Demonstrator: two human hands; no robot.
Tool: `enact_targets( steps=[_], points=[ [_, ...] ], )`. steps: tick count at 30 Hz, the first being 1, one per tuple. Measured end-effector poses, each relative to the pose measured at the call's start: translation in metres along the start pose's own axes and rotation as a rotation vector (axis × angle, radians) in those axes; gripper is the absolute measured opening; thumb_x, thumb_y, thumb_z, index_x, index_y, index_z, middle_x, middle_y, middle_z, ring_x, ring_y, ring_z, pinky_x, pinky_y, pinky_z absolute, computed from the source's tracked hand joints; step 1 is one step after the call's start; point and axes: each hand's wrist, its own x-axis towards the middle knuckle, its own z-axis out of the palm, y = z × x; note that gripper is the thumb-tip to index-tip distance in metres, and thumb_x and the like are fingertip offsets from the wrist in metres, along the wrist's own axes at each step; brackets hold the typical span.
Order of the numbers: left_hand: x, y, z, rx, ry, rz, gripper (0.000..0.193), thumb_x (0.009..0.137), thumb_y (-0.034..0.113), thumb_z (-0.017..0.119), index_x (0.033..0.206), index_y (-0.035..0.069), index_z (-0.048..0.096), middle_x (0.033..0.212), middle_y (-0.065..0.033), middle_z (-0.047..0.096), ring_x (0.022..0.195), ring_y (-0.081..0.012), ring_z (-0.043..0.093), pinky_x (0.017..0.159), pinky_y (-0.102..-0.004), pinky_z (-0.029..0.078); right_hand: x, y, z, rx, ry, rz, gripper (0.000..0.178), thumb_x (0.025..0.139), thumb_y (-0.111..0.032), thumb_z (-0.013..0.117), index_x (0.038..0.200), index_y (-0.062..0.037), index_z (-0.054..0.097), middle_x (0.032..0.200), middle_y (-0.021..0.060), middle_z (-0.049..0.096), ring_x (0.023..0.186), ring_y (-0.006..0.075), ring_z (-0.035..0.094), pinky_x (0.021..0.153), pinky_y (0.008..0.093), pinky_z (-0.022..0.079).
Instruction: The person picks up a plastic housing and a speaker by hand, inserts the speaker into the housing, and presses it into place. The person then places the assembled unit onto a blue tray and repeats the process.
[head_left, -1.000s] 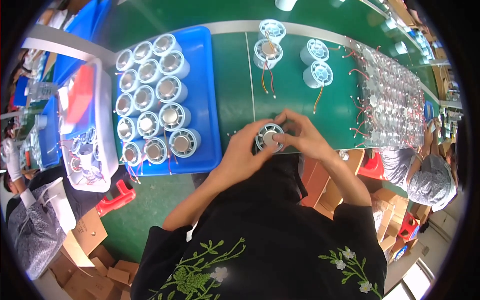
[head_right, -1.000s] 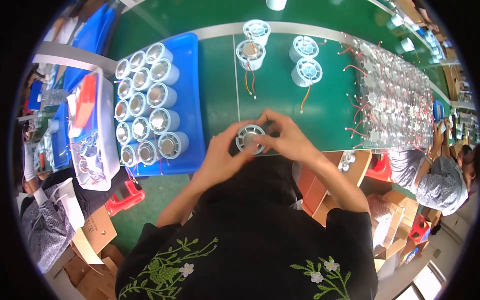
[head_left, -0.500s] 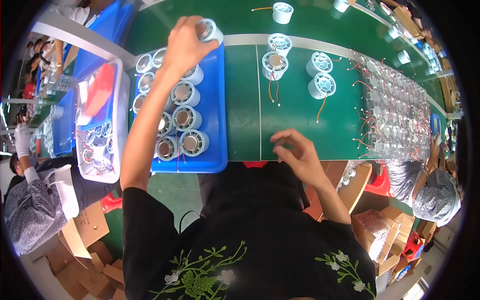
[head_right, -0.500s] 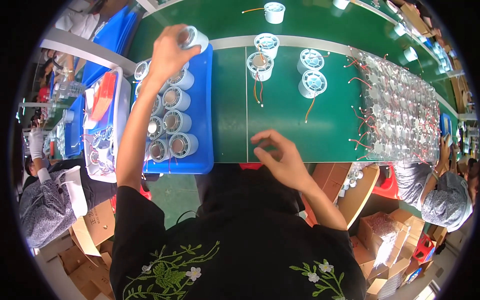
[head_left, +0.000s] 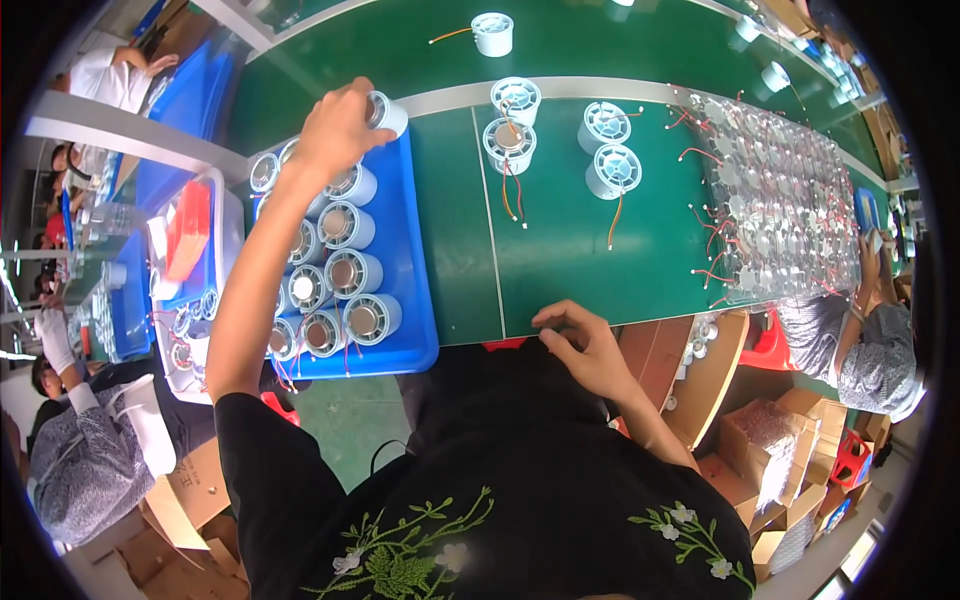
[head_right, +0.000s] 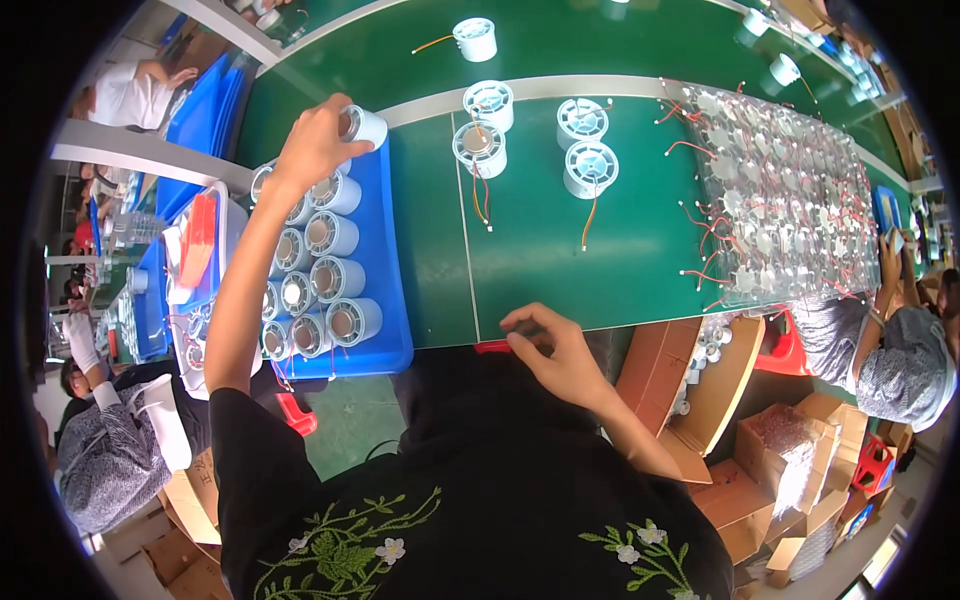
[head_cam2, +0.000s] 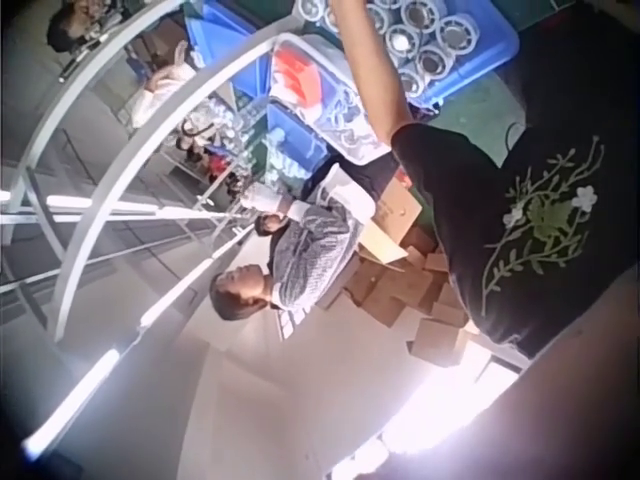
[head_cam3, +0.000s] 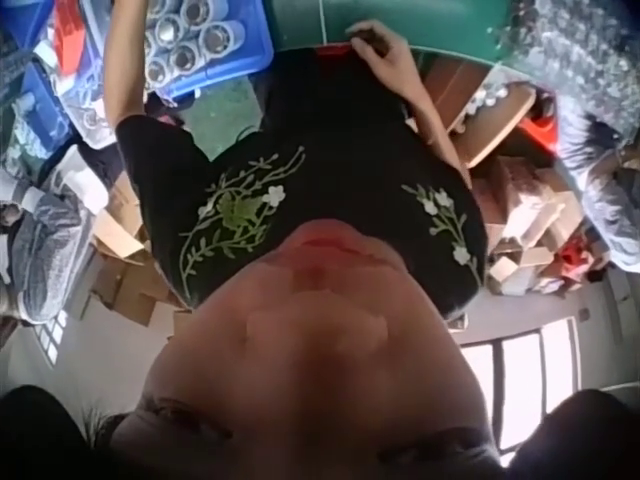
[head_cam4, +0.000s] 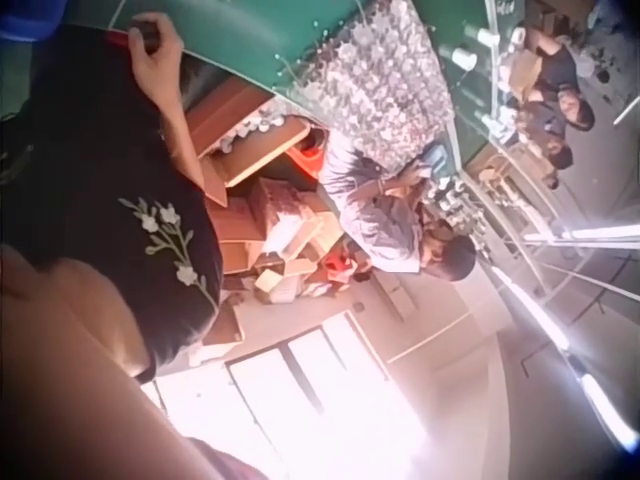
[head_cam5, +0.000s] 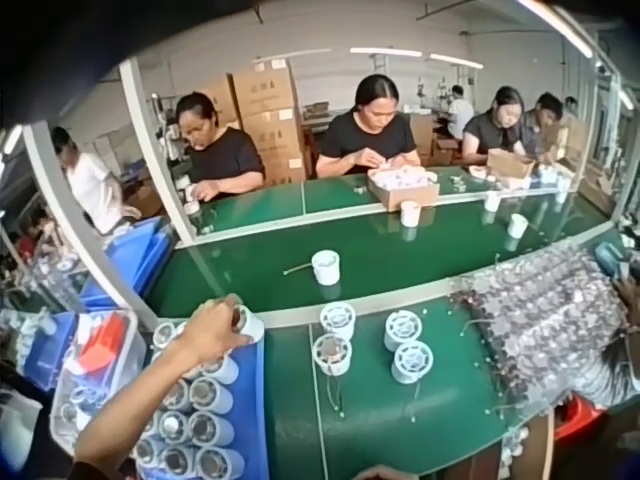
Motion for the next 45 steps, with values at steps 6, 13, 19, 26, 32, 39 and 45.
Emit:
enact_targets(
  steps=[6,13,19,26,32,39,45],
  points=[
    [-0.004,-0.02,0.01,0.003,-0.038,0.041,0.057,0.068,0.024,0.082,0.112,-0.005,0.06,0.085,-0.018,0.068,0.083,-0.0331,0.066,0.076,-0.0415,0.051,-0.005,0.004,0.0,-0.056,0.038,-0.013,0.017,0.091,0.001,0.056,0.108,0.0003,0.06,0.101,0.0057,0.061,0.091,0.0111,0.058,0.075,0.0247,0.05],
    [0.004,-0.016,0.011,0.118,-0.029,0.11,0.065,0.07,0.028,0.08,0.123,-0.003,0.056,0.111,-0.0226,0.063,0.111,-0.0351,0.057,0.093,-0.0413,0.045,-0.002,0.002,-0.001,-0.119,0.032,-0.002,0.016,0.09,0.001,0.057,0.106,0.001,0.06,0.1,0.0068,0.063,0.094,0.0129,0.061,0.076,0.0258,0.051],
    [0.09,0.014,0.006,-0.076,0.215,0.292,0.075,0.076,0.035,0.073,0.137,0.002,0.046,0.136,-0.024,0.048,0.127,-0.038,0.044,0.107,-0.0434,0.036,-0.008,-0.006,0.002,-0.192,0.058,-0.019,0.017,0.089,0.001,0.058,0.106,0.0013,0.061,0.098,0.0082,0.064,0.091,0.0139,0.063,0.075,0.0268,0.051],
    [0.186,-0.032,0.075,0.024,0.213,0.44,0.061,0.074,0.018,0.071,0.132,0.014,0.052,0.121,-0.0209,0.058,0.113,-0.0394,0.055,0.098,-0.0448,0.045,-0.036,-0.033,-0.025,-0.337,0.232,-0.122,0.016,0.089,0.0,0.059,0.105,0.0004,0.063,0.096,0.0096,0.066,0.086,0.0146,0.064,0.073,0.0285,0.052],
    [0.12,0.008,0.016,-0.055,0.492,0.558,0.048,0.08,0.021,0.073,0.124,0.009,0.059,0.115,-0.0196,0.06,0.104,-0.0381,0.058,0.092,-0.0428,0.046,-0.087,-0.041,-0.156,-0.612,1.11,-0.172,0.017,0.091,-0.005,0.057,0.107,-0.0022,0.063,0.088,0.0033,0.064,0.074,0.0108,0.056,0.064,0.0274,0.048],
    [-0.123,0.11,-0.028,-0.219,-0.021,0.703,0.059,0.07,0.009,0.079,0.125,0.01,0.06,0.117,-0.0125,0.056,0.078,-0.0245,0.065,0.062,-0.0334,0.054,-0.105,-0.013,-0.365,-1.702,1.241,-0.231,0.035,0.085,-0.022,0.067,0.115,-0.0036,0.065,0.098,0.0151,0.068,0.085,0.0319,0.066,0.082,0.0405,0.051],
    [-0.188,0.108,0.04,-0.314,-0.18,0.468,0.063,0.07,0.008,0.079,0.128,0.006,0.053,0.12,-0.0168,0.054,0.083,-0.0315,0.065,0.071,-0.0382,0.055,-0.072,-0.005,-0.423,-1.467,1.111,0.111,0.04,0.08,-0.033,0.07,0.112,-0.0084,0.069,0.11,0.0201,0.067,0.104,0.036,0.064,0.091,0.0435,0.048]
  ],
)
